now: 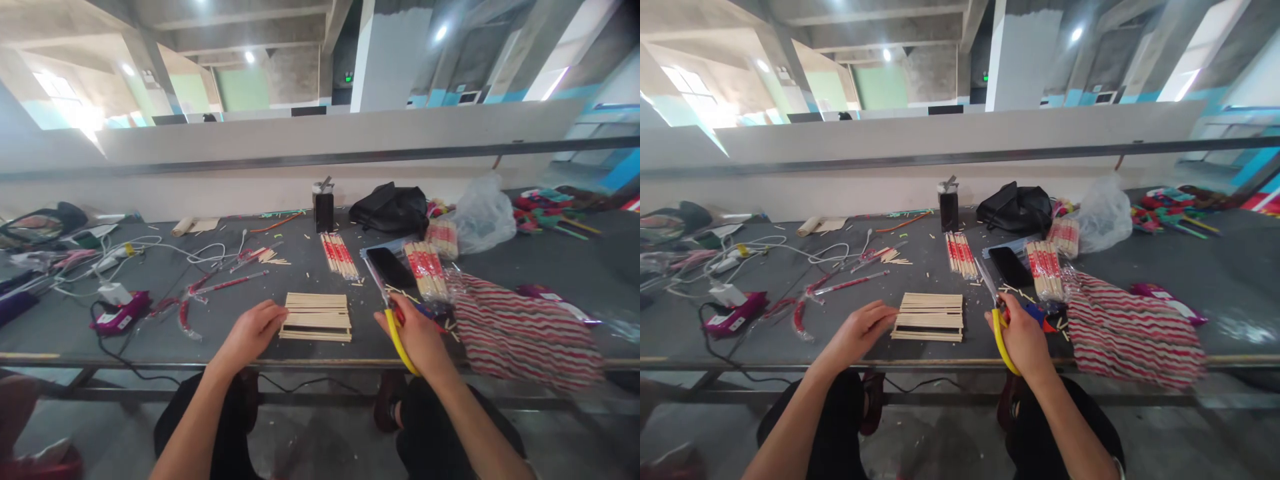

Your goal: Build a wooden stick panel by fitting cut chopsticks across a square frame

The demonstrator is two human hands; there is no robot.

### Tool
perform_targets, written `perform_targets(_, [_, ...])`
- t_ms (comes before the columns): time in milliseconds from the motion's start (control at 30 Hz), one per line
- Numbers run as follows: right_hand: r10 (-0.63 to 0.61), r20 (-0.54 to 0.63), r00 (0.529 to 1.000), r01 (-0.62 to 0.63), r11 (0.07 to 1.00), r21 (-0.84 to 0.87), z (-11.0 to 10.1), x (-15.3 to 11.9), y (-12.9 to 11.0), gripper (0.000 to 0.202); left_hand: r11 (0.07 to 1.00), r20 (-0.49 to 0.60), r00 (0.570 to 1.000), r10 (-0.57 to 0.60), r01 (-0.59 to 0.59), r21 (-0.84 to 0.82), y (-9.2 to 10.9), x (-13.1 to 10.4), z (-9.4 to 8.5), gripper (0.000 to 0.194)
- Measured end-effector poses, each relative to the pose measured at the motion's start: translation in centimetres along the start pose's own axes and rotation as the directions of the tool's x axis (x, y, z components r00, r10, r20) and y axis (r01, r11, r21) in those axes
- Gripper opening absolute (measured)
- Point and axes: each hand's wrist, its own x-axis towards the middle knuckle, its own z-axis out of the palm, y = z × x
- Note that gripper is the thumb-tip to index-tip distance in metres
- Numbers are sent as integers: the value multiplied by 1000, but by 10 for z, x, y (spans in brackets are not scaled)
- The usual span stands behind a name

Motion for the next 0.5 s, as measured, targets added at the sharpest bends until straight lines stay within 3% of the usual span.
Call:
perform_targets(100, [85,51,995,-75,981,-177,8,4,-1,37,997,-8,1000,20,-21,-73,-8,-5,6,29])
perform_targets(267, [75,30,997,-54,896,-441,16,8,-12,45,996,-29,999,29,-32,-86,-9,-8,19,28])
perform_targets(433, [75,89,993,-11,821,-571,14,17,-17,38,998,-31,999,38,-39,-51,-7,-11,27,28])
perform_targets(500, [37,43,998,-2,789,-614,12,14,-20,38,999,-35,999,34,-35,-29,-7,-11,28,27])
